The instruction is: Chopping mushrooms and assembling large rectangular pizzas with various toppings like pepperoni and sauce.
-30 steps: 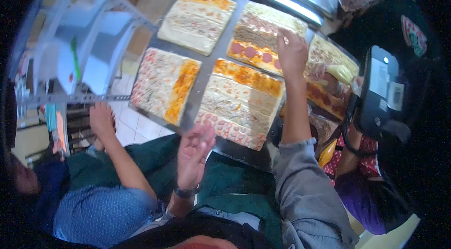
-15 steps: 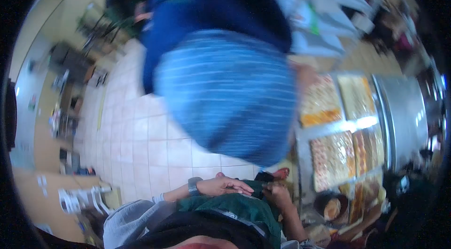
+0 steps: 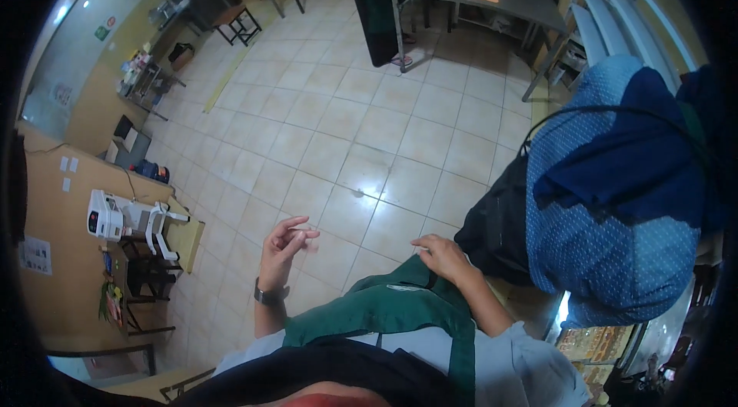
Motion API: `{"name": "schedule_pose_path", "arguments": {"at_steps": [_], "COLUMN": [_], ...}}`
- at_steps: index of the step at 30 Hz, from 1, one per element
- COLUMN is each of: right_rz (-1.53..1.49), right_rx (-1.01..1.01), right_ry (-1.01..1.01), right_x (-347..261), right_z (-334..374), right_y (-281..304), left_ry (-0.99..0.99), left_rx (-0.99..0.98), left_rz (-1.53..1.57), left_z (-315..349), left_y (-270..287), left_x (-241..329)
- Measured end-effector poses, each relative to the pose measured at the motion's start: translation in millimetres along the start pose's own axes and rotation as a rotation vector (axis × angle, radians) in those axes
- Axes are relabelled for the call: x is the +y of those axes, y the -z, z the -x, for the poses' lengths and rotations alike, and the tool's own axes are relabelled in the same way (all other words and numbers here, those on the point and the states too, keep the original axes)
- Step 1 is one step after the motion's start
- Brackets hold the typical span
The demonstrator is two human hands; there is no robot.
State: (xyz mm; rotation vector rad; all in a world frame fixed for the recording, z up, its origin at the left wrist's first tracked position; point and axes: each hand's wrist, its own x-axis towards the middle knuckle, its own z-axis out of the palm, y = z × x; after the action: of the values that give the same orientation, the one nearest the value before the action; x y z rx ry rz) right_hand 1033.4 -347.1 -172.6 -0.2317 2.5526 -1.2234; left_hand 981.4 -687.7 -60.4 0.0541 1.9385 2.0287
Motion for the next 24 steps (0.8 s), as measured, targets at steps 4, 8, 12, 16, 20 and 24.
{"name": "schedule_pose_path", "arguments": {"at_steps": [4,8,12,16,20,24], "right_rz": [0.057,0.114,0.004,-0.070,-0.040,-0.006], "right_rx": [-0.022,0.007,0.097,0.157,0.157,0.207], "right_ry": [-0.002,-0.035,-0.156,-0.248,-0.315,-0.471], "right_x": [6,38,58,67,100,154], "right_z": [-66,-131,-180,-217,-246,-269], "right_y": [38,81,121,153,172,186], "left_ry": [0.140,0.109,0.266,0.477,0.519,0.561], "left_rx": [0.010,-0.196,-0.460,-0.728,-0.798,-0.763], "left_rz": [-0.005,0.092,0.040,0.262,0.179,0.051], "left_z": [-46,-118,-184,-241,-316,-415], "left_y": [-3,-27,-36,-34,-13,-1], "left_x": [-11,-8,15,24,23,6]}}
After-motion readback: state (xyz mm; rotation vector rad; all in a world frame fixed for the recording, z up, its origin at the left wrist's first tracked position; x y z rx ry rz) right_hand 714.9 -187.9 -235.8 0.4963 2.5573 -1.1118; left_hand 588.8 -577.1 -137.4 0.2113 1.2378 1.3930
